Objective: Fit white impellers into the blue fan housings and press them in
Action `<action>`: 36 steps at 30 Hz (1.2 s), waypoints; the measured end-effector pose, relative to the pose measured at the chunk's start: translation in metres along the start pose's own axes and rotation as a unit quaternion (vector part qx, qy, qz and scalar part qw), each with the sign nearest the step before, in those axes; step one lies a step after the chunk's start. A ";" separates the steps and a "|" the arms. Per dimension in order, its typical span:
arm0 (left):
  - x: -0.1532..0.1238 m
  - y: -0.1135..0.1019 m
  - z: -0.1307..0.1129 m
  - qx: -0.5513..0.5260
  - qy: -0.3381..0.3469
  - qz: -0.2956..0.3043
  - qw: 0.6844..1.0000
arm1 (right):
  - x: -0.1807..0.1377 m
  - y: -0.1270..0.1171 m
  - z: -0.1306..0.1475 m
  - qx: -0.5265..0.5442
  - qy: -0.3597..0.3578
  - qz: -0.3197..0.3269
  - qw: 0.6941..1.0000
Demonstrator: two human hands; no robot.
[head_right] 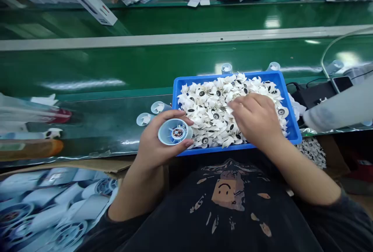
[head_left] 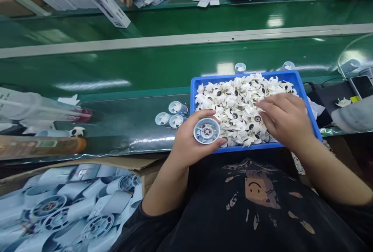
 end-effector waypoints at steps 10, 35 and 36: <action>-0.003 -0.001 0.008 0.007 -0.037 -0.035 0.999 | 0.041 0.040 0.001 -0.013 0.121 0.239 0.963; -0.020 0.046 -0.031 0.170 0.221 -0.097 0.955 | 0.017 -0.010 0.069 0.262 -0.082 -0.059 0.960; -0.020 0.046 -0.032 0.168 0.221 -0.093 0.956 | 0.015 -0.009 0.066 0.274 -0.072 -0.068 0.957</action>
Point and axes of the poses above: each hand's wrist, its own x-axis towards the middle knuckle, its own y-axis out of the palm, z = x × y, the point moved 5 cm from there along x, towards the middle knuckle, and after that the axes turned 8 degrees about -y, right-handed, at the moved point
